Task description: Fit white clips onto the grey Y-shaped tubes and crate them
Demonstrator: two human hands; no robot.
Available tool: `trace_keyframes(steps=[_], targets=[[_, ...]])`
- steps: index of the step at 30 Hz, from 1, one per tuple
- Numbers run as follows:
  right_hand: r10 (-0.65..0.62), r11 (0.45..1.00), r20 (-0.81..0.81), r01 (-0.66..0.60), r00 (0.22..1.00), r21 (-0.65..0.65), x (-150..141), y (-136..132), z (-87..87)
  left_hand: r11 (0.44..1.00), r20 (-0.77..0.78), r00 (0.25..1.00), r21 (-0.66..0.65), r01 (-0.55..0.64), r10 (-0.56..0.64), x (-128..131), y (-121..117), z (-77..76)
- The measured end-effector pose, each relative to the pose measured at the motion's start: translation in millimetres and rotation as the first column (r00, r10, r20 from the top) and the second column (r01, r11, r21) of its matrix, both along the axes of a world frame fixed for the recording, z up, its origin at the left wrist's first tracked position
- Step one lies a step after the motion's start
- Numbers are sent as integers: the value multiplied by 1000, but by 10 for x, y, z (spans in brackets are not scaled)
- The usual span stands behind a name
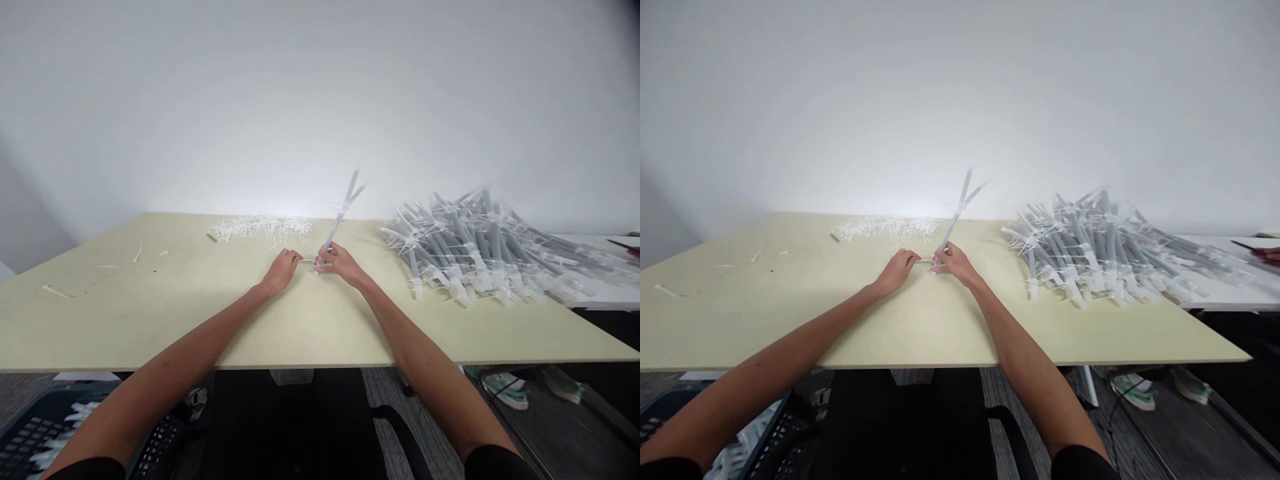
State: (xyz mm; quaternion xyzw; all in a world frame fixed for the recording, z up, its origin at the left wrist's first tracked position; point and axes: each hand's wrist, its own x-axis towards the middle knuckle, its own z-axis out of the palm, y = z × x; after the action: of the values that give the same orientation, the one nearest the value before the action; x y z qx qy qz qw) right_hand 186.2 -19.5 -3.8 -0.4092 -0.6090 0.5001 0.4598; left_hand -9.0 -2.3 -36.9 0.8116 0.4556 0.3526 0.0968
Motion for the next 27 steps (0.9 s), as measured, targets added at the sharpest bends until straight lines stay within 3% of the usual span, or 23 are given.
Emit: trace_keyframes(steps=[4,10,21,27], targets=[[-65,994,143,51,988,96,-15,60,-61,999,-2,1000,21,26,-26,56,1,-38],[-236,936,422,88,875,340,5,48,-45,999,-35,999,-22,39,-40,60,-7,-52],[-208,948,557,27,804,316,9,-35,2,986,76,993,-134,101,-91,112,-76,16],[-180,962,578,19,796,274,28,-85,50,990,59,994,-107,97,-91,111,-101,26]])
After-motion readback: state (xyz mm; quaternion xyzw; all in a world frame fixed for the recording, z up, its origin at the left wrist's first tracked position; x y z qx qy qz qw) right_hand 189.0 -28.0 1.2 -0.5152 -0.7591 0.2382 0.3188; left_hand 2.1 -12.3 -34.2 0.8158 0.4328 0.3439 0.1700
